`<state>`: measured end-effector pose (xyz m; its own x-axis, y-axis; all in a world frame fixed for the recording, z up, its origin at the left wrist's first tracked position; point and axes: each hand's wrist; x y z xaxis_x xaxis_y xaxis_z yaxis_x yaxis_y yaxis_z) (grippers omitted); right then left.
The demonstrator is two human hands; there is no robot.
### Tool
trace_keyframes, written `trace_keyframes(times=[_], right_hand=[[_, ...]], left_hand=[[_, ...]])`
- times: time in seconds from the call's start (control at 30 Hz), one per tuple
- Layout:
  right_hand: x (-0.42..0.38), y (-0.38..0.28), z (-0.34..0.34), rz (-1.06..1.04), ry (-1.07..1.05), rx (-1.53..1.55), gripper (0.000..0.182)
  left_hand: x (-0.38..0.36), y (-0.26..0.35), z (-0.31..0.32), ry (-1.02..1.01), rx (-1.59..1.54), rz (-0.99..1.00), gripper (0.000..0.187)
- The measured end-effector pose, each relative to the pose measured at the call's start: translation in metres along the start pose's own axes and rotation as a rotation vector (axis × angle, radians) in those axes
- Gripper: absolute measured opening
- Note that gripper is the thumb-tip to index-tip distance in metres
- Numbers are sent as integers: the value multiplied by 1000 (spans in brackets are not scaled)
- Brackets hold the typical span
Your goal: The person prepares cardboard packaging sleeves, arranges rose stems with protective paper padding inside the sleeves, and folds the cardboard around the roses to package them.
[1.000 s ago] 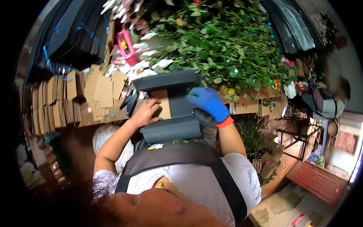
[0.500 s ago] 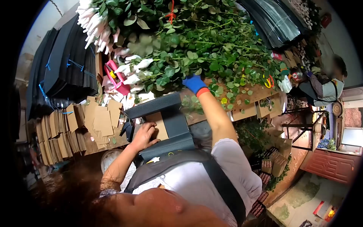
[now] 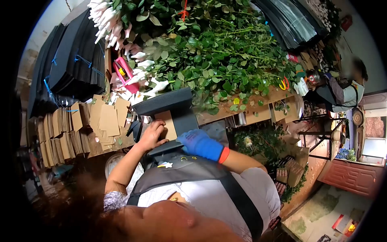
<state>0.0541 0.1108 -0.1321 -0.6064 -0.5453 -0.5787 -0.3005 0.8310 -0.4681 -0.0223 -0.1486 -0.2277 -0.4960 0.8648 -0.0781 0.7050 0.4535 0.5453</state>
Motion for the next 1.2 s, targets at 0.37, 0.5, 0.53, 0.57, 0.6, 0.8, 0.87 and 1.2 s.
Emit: trace_keyframes(times=[0.37,0.5,0.53,0.57,0.6,0.8,0.87,1.2], right_hand=[[13,131,-159,41,1149,278,39],[73,229,-183,474,755,-375,33],[70,235,-185,404,904,-310,31],[66,242,-189,329,1048,-246,28],[58,242,-192,251,1183,-176,26],[-77,121,-159,0,1192,-345,41],[-99,128,-124,-25,905,-199,40],[-59,218,5,538,133,-425,28]], left_hand=[[1,1,0,-1,-16,-15,53],[0,2,1,20,-21,-19,50],[1,2,0,34,-25,-17,49],[4,0,-1,55,-15,-7,48],[4,-1,1,73,-12,1,47],[-2,-2,-1,55,-155,-35,50],[-7,4,-11,55,-172,-27,79],[-6,0,1,55,-230,-38,37]])
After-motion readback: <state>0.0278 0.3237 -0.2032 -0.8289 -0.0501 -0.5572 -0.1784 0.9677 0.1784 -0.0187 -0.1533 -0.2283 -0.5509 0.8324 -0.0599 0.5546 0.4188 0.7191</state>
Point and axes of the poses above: each hand's wrist, its own x-axis towards the middle knuckle, its own z-axis out of the palm, y = z × x, and after that the axes turned 8 degrees about -y, right-handed
